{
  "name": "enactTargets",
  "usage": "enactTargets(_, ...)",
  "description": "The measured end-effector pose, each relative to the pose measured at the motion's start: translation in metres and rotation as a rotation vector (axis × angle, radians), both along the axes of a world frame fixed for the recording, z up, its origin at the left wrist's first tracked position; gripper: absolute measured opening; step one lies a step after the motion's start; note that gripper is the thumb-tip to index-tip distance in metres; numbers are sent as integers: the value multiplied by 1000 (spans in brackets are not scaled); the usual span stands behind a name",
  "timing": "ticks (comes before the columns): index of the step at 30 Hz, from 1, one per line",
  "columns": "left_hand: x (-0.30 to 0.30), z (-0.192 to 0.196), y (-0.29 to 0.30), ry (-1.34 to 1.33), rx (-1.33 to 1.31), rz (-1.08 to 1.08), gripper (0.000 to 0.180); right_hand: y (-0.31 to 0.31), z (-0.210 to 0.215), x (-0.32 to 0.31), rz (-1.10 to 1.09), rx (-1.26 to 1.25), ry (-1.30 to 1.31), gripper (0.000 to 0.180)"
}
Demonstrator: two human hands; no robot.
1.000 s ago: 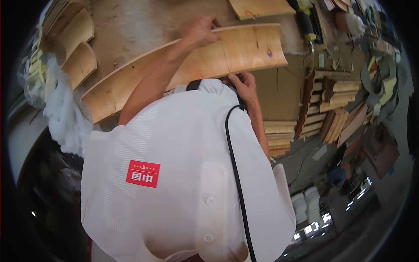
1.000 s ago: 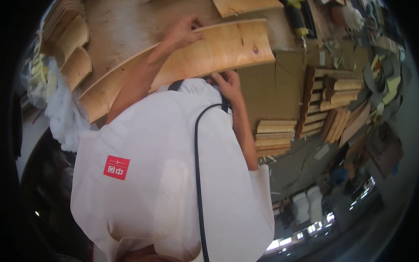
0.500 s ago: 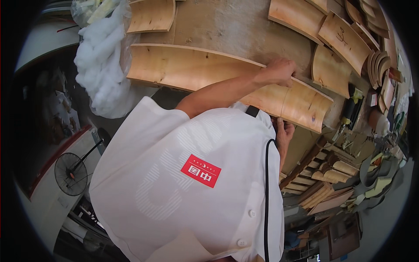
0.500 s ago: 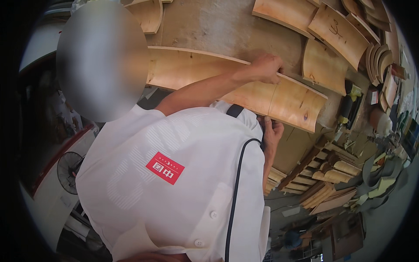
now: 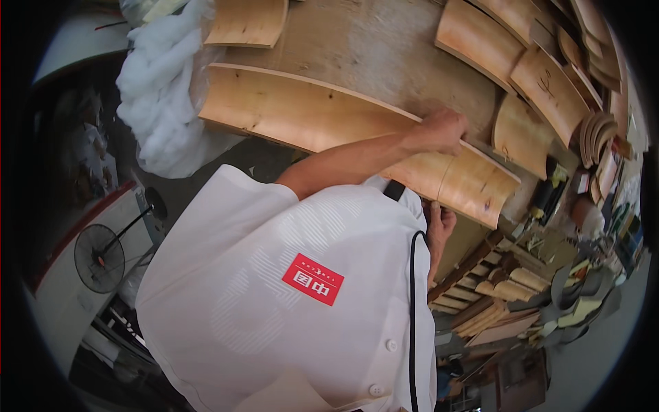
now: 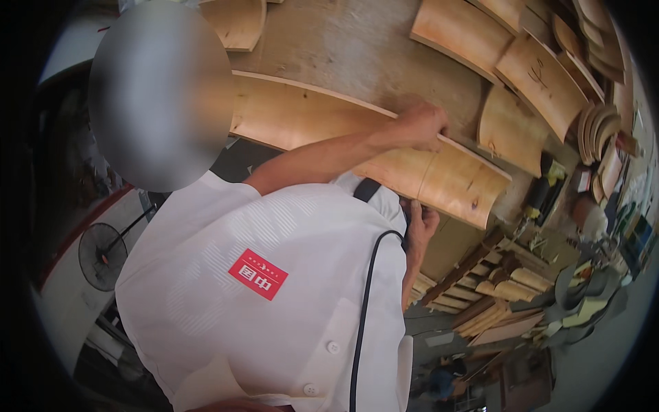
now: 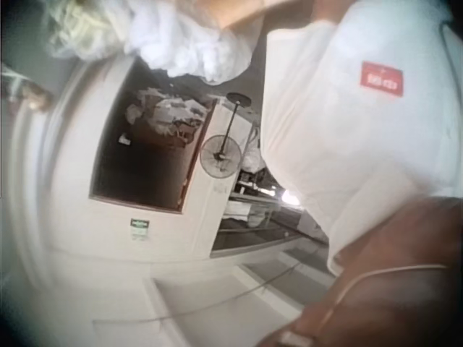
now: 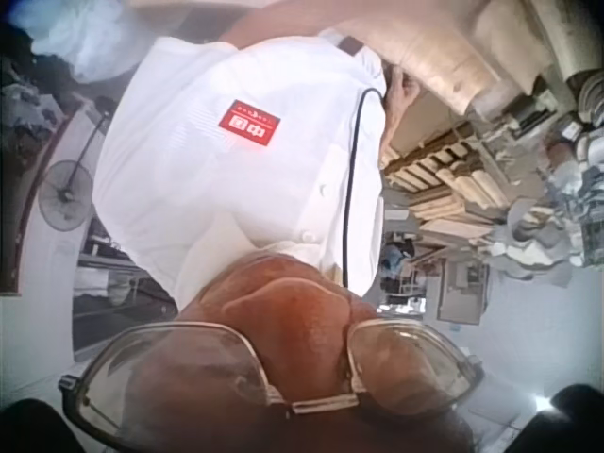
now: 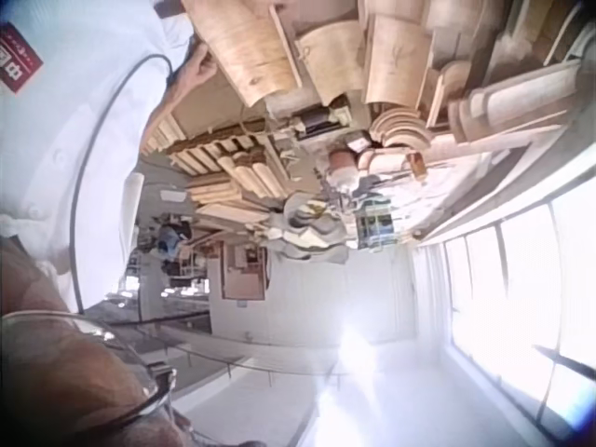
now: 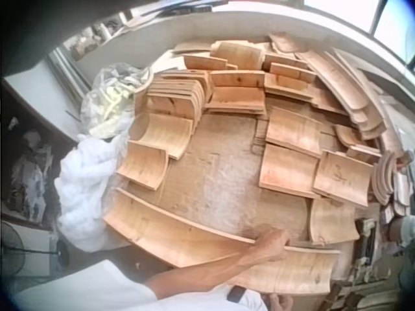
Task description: The recorder is inspecting, marking, and organizing curved wooden planks at a workbench in a manufacturing environment.
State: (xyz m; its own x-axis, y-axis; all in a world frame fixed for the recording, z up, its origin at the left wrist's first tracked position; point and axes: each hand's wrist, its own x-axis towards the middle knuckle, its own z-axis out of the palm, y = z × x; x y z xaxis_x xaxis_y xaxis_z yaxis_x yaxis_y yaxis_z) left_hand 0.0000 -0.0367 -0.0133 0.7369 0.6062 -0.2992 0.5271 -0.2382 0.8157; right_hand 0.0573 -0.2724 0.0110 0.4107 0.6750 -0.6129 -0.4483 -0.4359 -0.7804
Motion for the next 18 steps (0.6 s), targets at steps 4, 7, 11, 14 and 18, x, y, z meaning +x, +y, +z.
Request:
enactTargets(4, -7, 8, -1, -8, 15, 25, 28, 6, 8, -4, 11, -18, 9, 20)
enactTargets(7, -10, 5, 2, 1, 40, 21, 28, 8, 6, -4, 29, 6, 16, 19)
enactTargets(11, -8, 4, 0, -31, 9, 43, 28, 6, 8, -2, 52, 22, 7, 19)
enactTargets(14, -2, 6, -8, -60, -15, 49, 29, 0, 9, -1, 2, -25, -33, 21)
enactTargets(18, 2, -1, -3, -31, 53, -83, 35, 0, 12, 1, 38, -98, -106, 22)
